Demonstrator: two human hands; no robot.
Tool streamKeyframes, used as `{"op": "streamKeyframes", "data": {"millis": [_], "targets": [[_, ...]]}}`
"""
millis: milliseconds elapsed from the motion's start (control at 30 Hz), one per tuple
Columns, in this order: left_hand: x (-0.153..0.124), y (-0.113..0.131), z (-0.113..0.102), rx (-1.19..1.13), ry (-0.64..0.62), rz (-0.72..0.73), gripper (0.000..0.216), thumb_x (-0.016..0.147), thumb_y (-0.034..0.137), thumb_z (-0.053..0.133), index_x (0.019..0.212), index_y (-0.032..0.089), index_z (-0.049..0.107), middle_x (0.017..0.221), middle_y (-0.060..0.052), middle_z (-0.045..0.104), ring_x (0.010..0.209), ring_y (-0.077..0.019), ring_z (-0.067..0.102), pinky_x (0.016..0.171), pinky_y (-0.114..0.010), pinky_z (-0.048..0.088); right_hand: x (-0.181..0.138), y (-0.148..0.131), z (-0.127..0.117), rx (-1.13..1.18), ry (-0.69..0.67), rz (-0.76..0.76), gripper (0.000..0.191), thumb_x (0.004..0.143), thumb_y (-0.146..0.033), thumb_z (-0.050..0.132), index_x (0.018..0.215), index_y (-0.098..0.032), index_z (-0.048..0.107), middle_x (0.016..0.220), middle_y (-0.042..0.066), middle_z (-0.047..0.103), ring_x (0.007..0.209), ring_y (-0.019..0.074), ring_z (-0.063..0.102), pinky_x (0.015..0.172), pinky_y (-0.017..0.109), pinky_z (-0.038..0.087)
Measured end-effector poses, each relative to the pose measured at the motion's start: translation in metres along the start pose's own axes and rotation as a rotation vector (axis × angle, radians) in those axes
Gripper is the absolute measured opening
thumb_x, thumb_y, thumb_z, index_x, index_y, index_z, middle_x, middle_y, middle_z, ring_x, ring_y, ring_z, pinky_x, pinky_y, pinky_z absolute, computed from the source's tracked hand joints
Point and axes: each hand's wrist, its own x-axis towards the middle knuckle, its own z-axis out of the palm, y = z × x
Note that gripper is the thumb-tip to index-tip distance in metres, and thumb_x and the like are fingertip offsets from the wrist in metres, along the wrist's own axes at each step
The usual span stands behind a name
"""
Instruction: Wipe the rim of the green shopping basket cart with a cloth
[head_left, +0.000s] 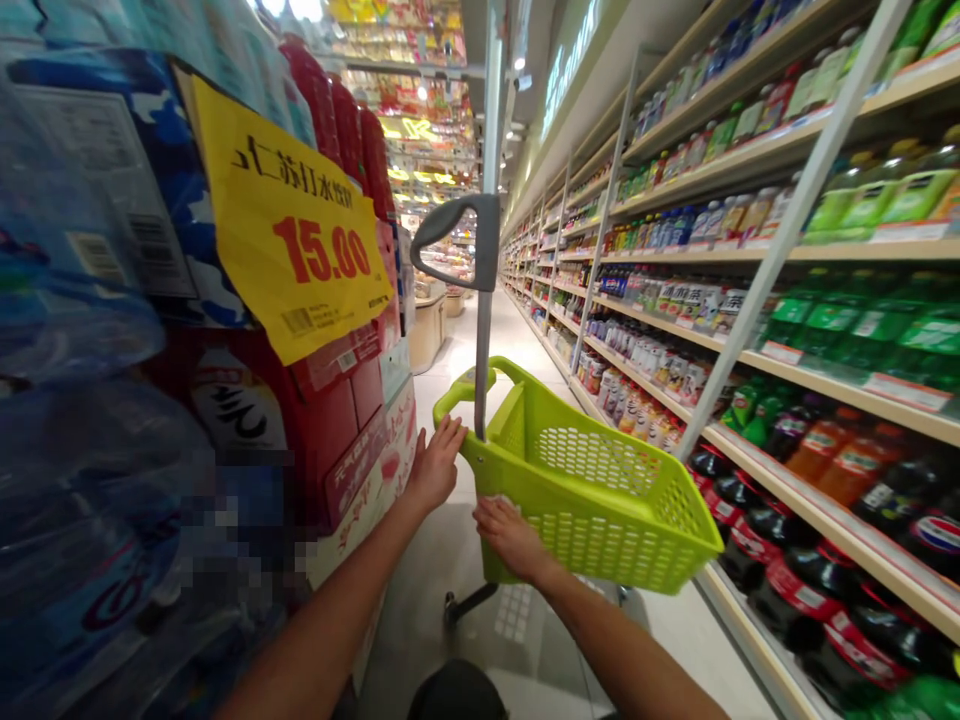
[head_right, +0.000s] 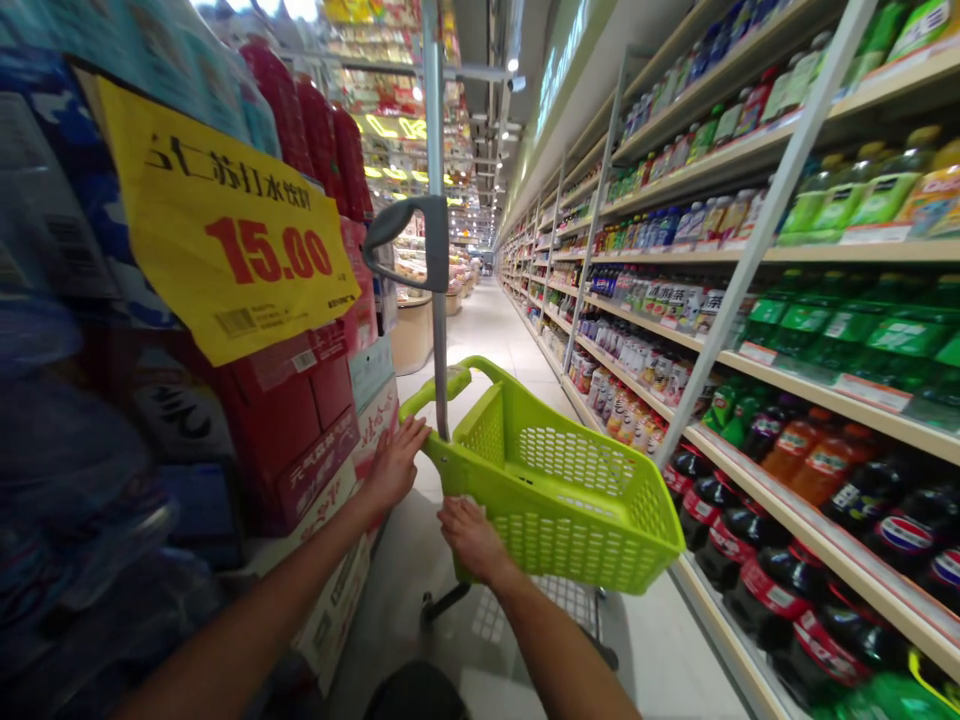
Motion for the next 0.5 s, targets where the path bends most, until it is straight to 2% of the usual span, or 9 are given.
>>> {"op": "streamKeyframes", "data": {"millis": [67,167,233,400,500], "targets": [[-0.001,0.001,0.000,0.013,0.003,0.005,0.069,0.061,-0.002,0.035,0.128,0.014,0.040,0.140,-0.006,0.034,0.132,-0.0219,0.022,0.105,-0.049,0.021,0.011,0.004,-0.013,0.010,0.019,0.034,0.023,0.088,-0.019,0.045,0.105,-0.019,0.061,0.113,0.002,0.061,0.123,0.0178,0.039,0.101,0.037,0.037],[-0.003,0.003,0.003,0.032,0.024,0.005,0.066,0.063,0.000,0.035,0.128,0.013,0.040,0.140,-0.007,0.034,0.132,-0.0225,0.022,0.104,-0.048,0.023,0.035,0.021,-0.036,-0.024,0.104,0.170,0.030,0.089,-0.017,0.040,0.116,-0.020,0.054,0.126,0.003,0.052,0.131,0.0200,0.024,0.105,0.045,0.030],[-0.004,0.004,0.004,0.047,0.042,0.003,0.065,0.064,0.001,0.035,0.128,0.012,0.040,0.140,-0.007,0.034,0.132,-0.0223,0.021,0.104,-0.048,0.023,0.034,0.030,-0.040,-0.039,0.111,0.196,0.033,0.089,-0.013,0.037,0.119,-0.019,0.052,0.128,0.005,0.049,0.132,0.0208,0.020,0.105,0.047,0.029],[-0.006,0.009,0.005,0.074,0.041,-0.012,0.066,0.064,0.003,0.037,0.129,0.013,0.038,0.141,-0.007,0.032,0.132,-0.0218,0.020,0.105,-0.047,0.021,-0.029,0.013,-0.018,0.016,-0.068,0.160,0.030,0.086,-0.011,0.043,0.112,-0.016,0.057,0.120,0.007,0.057,0.128,0.0193,0.031,0.101,0.042,0.036],[-0.005,0.015,0.004,0.083,0.035,-0.053,0.065,0.066,0.006,0.037,0.130,0.012,0.036,0.142,-0.007,0.030,0.133,-0.0224,0.020,0.105,-0.049,0.020,-0.045,0.007,-0.022,0.055,-0.054,0.190,0.028,0.087,-0.014,0.043,0.110,-0.021,0.058,0.118,0.005,0.058,0.127,0.0152,0.033,0.102,0.039,0.036]]}}
